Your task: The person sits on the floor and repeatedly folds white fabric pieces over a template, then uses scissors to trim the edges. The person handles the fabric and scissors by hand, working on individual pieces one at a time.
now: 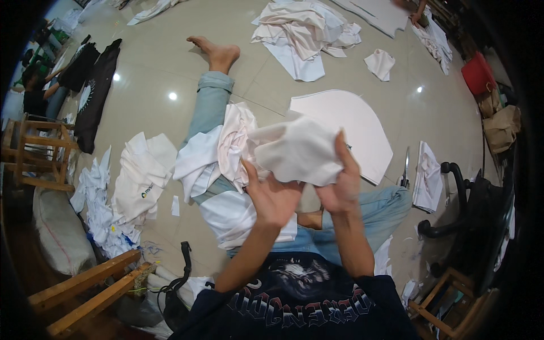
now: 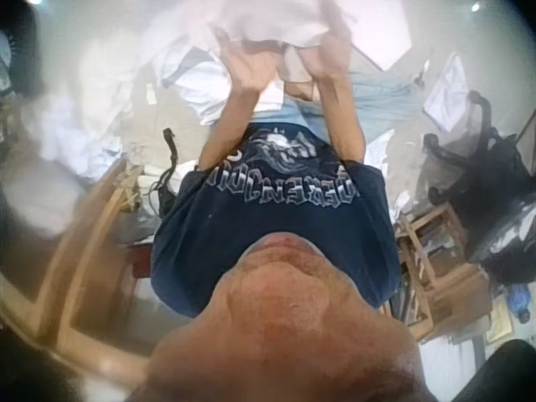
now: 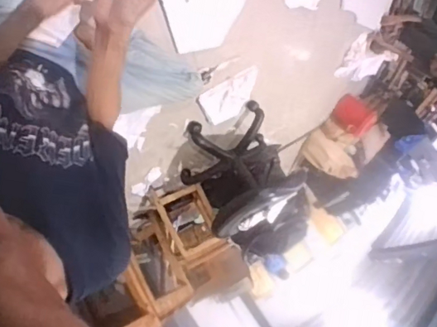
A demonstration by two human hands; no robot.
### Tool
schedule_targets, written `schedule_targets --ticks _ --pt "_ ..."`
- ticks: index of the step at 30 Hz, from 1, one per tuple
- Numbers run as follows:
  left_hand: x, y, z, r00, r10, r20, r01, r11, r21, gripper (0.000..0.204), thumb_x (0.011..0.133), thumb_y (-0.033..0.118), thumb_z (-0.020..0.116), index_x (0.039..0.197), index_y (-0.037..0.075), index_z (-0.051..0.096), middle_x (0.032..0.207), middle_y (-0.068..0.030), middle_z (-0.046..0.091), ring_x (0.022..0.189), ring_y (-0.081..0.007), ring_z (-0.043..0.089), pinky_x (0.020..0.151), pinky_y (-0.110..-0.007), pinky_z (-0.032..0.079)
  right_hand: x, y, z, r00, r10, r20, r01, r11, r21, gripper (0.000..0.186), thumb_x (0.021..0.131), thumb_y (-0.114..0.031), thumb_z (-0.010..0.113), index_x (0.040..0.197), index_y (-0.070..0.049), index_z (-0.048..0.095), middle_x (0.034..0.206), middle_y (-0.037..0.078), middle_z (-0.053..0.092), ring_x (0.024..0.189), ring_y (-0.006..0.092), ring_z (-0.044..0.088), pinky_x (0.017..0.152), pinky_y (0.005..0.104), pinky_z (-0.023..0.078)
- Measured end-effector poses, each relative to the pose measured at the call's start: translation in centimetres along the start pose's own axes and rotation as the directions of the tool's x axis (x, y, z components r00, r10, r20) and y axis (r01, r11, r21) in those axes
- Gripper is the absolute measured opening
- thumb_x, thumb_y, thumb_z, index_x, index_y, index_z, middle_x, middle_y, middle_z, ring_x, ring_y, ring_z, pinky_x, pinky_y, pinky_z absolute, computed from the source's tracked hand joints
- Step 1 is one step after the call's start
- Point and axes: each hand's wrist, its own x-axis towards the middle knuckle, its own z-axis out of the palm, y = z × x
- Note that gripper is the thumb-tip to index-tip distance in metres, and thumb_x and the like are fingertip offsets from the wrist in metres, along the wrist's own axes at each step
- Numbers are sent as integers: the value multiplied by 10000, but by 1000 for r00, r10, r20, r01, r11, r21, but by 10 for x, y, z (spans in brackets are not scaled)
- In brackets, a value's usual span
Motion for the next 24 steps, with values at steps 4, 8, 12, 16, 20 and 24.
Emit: schedule_targets --ticks 4,8,12,16,20,24 --pt "48 33 22 995 97 1 -97 994 42 579 996 465 496 1355 11 490 1363 -120 560 1260 -244 541 1073 -425 431 -19 -44 -9 933 -318 -166 276 932 -237 536 1030 -403 468 1397 -12 452 1342 115 573 1216 261 579 1036 438 473" --pt "66 41 33 994 107 -24 -103 986 129 384 1038 243 460 1341 8 485 1328 -141 586 1208 -249 594 1017 -399 505 -30 -76 -50 887 -428 -173 357 874 -331 495 1038 -365 467 1389 -16 457 1335 113 569 1226 241 571 1032 425 476" --pt "69 35 30 995 103 -17 -97 973 207 345 1038 198 465 1312 -11 484 1312 -144 592 1192 -255 601 1011 -391 520 -35 -88 -67 888 -413 -202 334 881 -334 470 1042 -340 469 1368 -2 473 1324 121 577 1220 240 574 1036 421 474" --pt "73 24 33 991 99 -95 -69 958 279 353 1047 200 438 1305 -40 464 1316 -161 579 1198 -274 590 1028 -416 510 -32 -93 -76 854 -423 -302 336 893 -298 442 1041 -320 481 1347 -2 494 1309 120 590 1210 241 582 1033 416 478" --pt "76 17 41 980 55 -191 10 947 323 370 1057 218 405 1306 -53 444 1335 -199 545 1233 -312 556 1056 -456 483 -28 -102 -85 842 -393 -369 316 914 -254 370 1032 -295 510 1282 -25 548 1234 94 634 1132 206 628 943 373 540" --pt "82 11 42 975 21 -220 51 946 319 364 1062 209 380 1290 -70 434 1334 -224 520 1267 -350 514 1091 -500 444 -28 -106 -88 797 -375 -473 292 926 -241 258 1014 -267 548 1167 -66 604 1102 50 679 962 136 682 723 285 606"
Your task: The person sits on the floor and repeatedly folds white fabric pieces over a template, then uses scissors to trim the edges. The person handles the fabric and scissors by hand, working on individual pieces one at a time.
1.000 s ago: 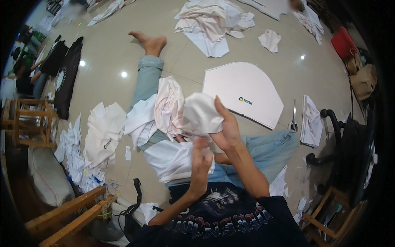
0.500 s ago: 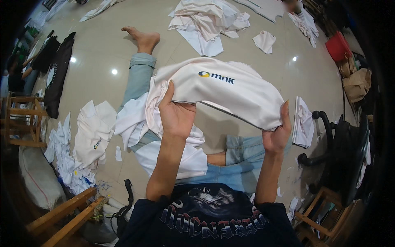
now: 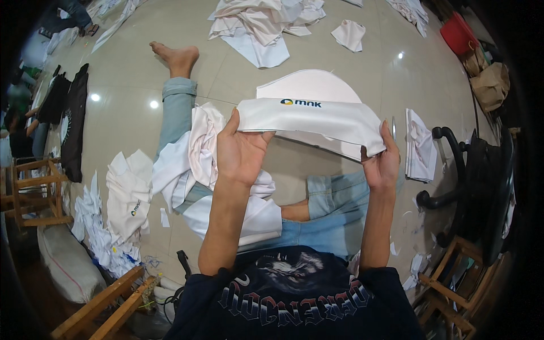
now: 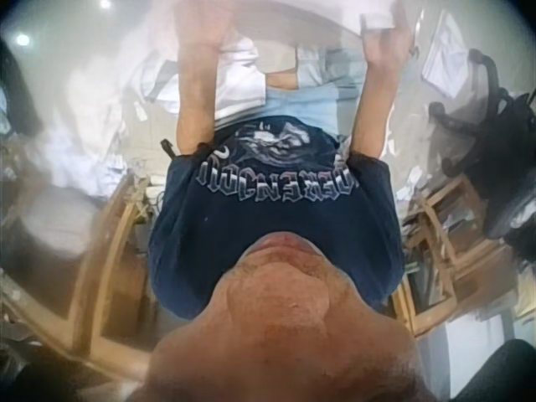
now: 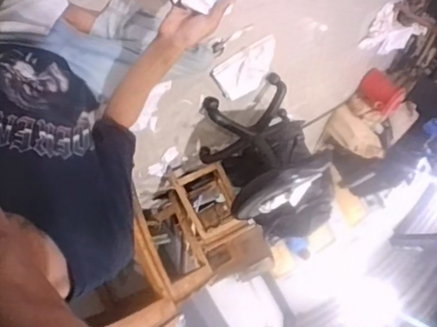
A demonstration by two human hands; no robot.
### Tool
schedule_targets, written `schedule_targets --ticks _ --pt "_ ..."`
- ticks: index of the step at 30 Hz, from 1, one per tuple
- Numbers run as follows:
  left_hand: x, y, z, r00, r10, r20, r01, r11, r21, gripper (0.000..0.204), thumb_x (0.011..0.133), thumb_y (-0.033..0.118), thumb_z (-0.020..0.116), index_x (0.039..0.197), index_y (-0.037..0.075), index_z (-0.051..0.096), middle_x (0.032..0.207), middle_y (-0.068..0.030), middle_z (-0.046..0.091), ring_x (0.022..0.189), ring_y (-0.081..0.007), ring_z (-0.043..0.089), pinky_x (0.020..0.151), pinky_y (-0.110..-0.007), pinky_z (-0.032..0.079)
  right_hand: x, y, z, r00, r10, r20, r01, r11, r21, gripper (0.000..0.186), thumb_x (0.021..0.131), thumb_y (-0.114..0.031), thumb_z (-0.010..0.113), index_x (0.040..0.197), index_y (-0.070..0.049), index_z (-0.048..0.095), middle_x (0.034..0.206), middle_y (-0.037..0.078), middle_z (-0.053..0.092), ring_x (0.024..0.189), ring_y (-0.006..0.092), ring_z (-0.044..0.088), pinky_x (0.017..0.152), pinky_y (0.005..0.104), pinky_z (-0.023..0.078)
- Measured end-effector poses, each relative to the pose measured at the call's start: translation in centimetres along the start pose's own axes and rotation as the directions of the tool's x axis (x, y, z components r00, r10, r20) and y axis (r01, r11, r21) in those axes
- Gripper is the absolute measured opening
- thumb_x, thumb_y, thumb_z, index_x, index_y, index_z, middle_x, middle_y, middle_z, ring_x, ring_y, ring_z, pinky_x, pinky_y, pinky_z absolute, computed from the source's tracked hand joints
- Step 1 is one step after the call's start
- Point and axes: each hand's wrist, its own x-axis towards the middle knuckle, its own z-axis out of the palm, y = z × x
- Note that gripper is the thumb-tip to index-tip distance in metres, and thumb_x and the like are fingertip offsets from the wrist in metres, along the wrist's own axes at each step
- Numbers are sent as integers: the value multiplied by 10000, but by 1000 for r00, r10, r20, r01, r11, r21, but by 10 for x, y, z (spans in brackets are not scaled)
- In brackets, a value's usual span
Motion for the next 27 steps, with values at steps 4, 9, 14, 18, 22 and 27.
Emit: schedule_targets --ticks 4,9,14,18,22,27 --pt "3 -5 4 1000 -4 1 4 1000 2 346 1064 183 364 1272 -87 428 1334 -233 505 1290 -366 485 1111 -521 418 14 2 -28 999 18 35 -17 1000 -22 317 1005 -293 562 1186 -34 594 1127 69 666 1008 152 667 726 315 604" --pt "3 -8 7 999 -1 -44 0 1000 -20 373 1061 183 372 1321 -81 415 1359 -219 507 1309 -345 473 1125 -509 392 14 0 -29 998 11 58 -10 1000 -12 380 1001 -297 571 1230 6 576 1168 94 653 1081 195 648 855 365 579" --pt "8 -5 -11 991 50 124 -36 993 -113 401 1047 222 428 1356 -32 463 1385 -164 528 1319 -288 475 1131 -488 366 5 -9 -22 995 -95 13 96 979 -177 391 1000 -284 578 1234 30 574 1165 104 650 1081 193 637 919 346 526" --pt "14 -4 -16 994 -1 108 -1 1000 19 415 1000 286 551 1318 20 532 1338 -102 576 1264 -243 523 1091 -428 404 8 -26 -46 980 -177 92 197 929 -314 374 986 -243 609 1210 54 579 1144 110 655 1027 177 646 876 322 521" --pt "62 -3 -32 999 45 21 -49 948 313 345 952 179 646 1261 41 579 1227 -86 632 1144 -199 601 1006 -367 477 40 -23 -67 979 -203 25 199 914 -353 330 962 -183 640 1178 62 591 1095 117 660 972 171 654 848 304 521" --pt "148 -5 -25 986 164 24 -137 724 676 476 935 77 641 1365 -15 458 1140 -106 627 1060 -182 611 942 -321 499 122 -25 -96 964 -263 -32 233 900 -368 412 935 -121 665 1284 48 528 1052 76 663 959 141 652 861 270 524"
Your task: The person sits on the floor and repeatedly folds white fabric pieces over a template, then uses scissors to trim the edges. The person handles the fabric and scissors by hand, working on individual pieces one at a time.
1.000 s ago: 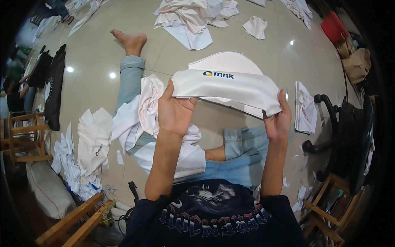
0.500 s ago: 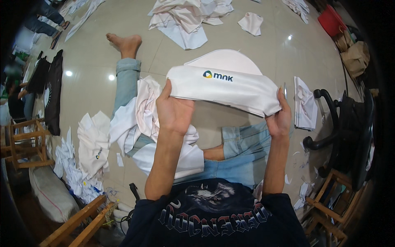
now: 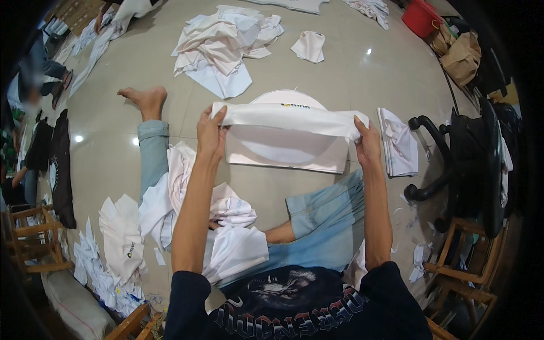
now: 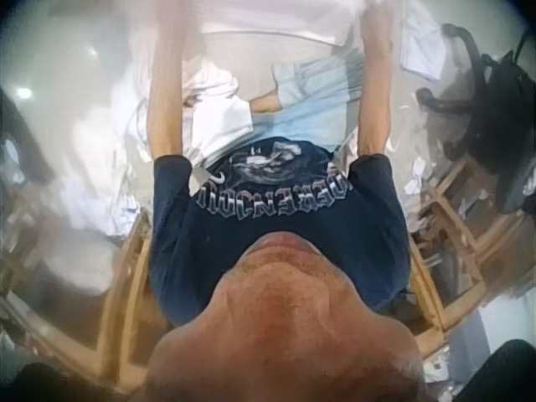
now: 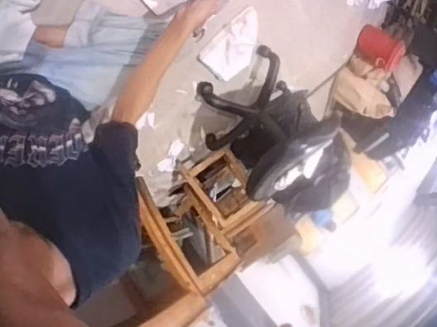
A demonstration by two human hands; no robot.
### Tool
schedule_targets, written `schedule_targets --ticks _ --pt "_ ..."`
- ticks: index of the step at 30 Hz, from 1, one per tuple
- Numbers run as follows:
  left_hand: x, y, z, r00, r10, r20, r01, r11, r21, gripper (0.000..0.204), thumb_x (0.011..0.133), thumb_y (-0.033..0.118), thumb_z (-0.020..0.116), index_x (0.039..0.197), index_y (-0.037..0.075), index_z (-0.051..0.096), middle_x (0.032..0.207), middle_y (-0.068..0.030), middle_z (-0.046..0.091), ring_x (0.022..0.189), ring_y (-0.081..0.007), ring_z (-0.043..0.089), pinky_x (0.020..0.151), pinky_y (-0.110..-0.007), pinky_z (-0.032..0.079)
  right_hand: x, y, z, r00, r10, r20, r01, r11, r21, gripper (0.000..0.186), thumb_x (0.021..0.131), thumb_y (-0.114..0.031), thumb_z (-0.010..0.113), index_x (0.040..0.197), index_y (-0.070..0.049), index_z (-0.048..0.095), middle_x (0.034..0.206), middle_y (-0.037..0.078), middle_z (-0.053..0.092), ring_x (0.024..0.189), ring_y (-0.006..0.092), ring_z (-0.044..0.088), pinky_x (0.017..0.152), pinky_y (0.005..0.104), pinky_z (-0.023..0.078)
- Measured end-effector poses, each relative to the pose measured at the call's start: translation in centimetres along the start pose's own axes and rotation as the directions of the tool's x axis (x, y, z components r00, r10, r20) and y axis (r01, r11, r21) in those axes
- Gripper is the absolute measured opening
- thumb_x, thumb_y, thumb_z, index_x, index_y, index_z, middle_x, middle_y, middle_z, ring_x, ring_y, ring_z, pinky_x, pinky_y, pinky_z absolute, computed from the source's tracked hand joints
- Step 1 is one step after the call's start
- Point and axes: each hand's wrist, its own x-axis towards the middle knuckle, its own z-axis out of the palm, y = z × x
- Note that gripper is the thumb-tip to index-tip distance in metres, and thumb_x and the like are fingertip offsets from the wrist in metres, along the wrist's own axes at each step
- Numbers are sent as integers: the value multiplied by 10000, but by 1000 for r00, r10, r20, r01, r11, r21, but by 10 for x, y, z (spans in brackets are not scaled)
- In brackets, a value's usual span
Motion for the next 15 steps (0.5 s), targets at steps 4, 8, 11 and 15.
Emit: schedule_targets --ticks 4,8,11,15 --pt "11 28 14 967 197 163 -223 961 163 589 930 52 628 1456 3 366 1155 -127 615 1064 -181 606 929 -304 494 3 -24 13 975 -199 -96 189 976 -107 459 929 -93 661 1347 -4 494 1043 64 649 924 120 635 810 245 514" --pt "8 25 -2 929 219 298 -319 883 345 571 934 43 592 1469 6 398 1317 -165 572 1164 -204 579 998 -302 450 -11 -15 10 961 -268 -73 246 943 -225 449 924 -89 644 1351 -36 515 1049 77 652 891 118 612 762 251 492" --pt "13 -22 -27 916 209 342 -375 750 546 554 929 25 563 1461 -17 413 1449 -186 484 1302 -239 497 1089 -311 365 1 35 -24 947 -321 -5 284 844 -454 359 915 -69 620 1269 -23 590 1051 72 669 827 114 608 675 265 486" --pt "17 -75 -59 946 113 304 -301 655 693 561 916 -22 515 1460 -47 382 1509 -236 402 1432 -310 353 1185 -349 221 -5 71 -30 970 -242 9 186 720 -668 256 890 -41 608 1131 -22 689 996 86 687 620 107 581 541 286 479"
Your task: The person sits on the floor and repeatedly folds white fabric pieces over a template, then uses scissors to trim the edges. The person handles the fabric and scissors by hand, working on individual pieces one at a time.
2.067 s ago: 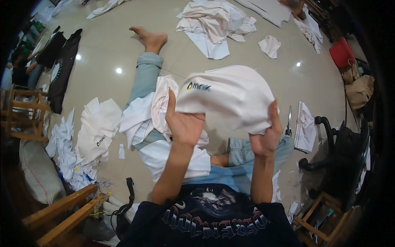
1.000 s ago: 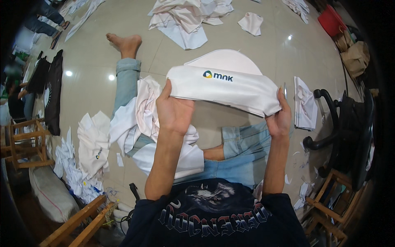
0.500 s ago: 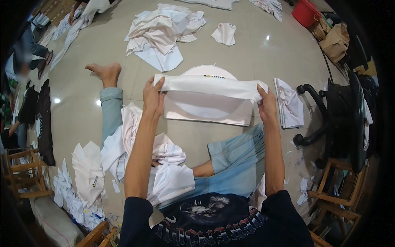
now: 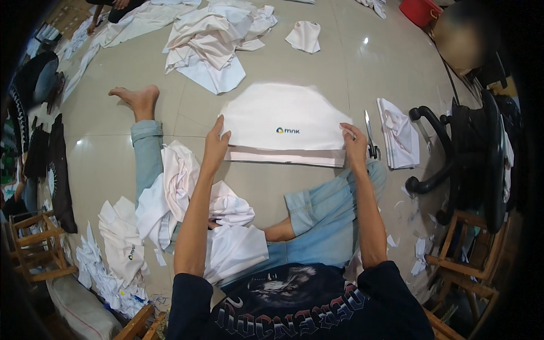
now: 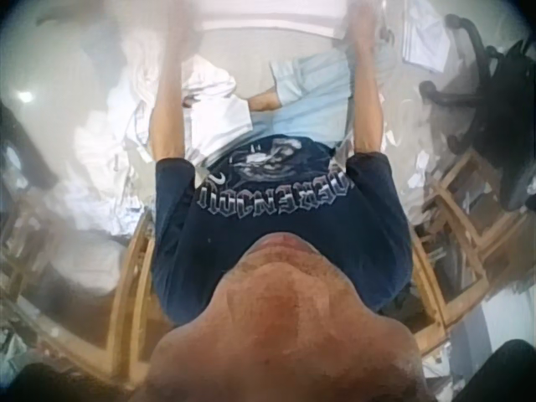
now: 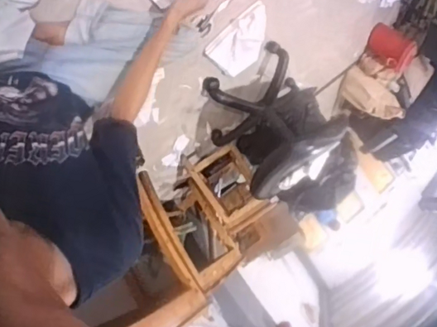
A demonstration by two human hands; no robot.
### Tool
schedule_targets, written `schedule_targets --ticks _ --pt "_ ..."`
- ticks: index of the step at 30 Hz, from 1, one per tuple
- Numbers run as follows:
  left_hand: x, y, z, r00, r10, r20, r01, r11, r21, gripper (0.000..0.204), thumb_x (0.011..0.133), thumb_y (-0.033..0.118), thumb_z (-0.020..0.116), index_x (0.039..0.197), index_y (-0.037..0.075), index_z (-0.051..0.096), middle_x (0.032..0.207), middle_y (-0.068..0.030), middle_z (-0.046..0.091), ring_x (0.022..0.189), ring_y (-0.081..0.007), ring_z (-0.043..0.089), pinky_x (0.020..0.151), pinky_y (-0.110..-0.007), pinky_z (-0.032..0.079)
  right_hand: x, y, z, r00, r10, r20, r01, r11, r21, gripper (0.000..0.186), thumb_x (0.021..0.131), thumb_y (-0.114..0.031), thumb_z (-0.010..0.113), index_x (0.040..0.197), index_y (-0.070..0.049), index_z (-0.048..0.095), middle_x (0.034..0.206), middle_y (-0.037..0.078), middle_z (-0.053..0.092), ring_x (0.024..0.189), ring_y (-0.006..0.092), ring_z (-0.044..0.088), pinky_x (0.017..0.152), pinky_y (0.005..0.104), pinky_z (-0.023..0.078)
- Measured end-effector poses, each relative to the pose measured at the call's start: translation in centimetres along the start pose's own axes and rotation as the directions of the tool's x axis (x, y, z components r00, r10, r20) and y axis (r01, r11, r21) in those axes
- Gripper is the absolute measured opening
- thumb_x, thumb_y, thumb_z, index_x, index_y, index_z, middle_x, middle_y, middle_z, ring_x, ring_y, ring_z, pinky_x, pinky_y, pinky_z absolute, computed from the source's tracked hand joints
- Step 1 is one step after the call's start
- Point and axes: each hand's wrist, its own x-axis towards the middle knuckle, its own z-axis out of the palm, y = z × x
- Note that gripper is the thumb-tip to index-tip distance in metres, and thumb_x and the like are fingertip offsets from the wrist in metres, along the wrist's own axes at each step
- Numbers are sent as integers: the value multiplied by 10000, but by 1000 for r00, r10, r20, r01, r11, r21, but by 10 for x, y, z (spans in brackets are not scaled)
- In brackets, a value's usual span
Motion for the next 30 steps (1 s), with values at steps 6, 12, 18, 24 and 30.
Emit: schedule_targets --ticks 6,12,18,24,30 --pt "-19 -2 13 996 -86 19 85 994 64 610 929 -21 498 1508 0 307 1575 -196 301 1220 -275 572 817 -302 575 -13 31 8 971 -239 30 233 897 -376 300 859 -6 586 1151 9 654 1124 220 627 947 378 628 825 416 505" --pt "-27 -8 9 999 -30 15 28 991 127 622 900 -44 476 1491 -53 281 1562 -250 272 916 -316 697 570 -308 601 -30 35 9 973 -204 108 230 817 -529 350 860 3 570 1210 22 584 1243 228 567 1074 441 587 906 461 493" --pt "-30 -8 10 999 -18 45 8 978 207 621 893 -45 473 1485 -62 285 1556 -271 268 819 -308 708 547 -298 592 -34 31 5 982 -144 123 189 801 -568 355 872 -1 553 1225 32 559 1272 238 543 1089 441 581 906 472 496" --pt "-34 -47 -6 916 396 -65 -275 738 616 610 883 31 568 1450 -48 360 1528 -278 314 939 -356 677 784 -367 567 -44 19 15 946 -315 80 282 671 -685 328 887 -65 585 1203 22 585 1255 212 558 1054 374 618 887 457 513" --pt "-107 20 -74 983 76 165 -146 870 472 556 837 168 707 1332 -3 524 1385 -220 513 1047 -343 619 950 -404 470 -107 -43 47 831 -36 555 111 988 -103 341 900 -148 646 1207 -5 607 1140 155 630 1007 264 644 855 374 520"
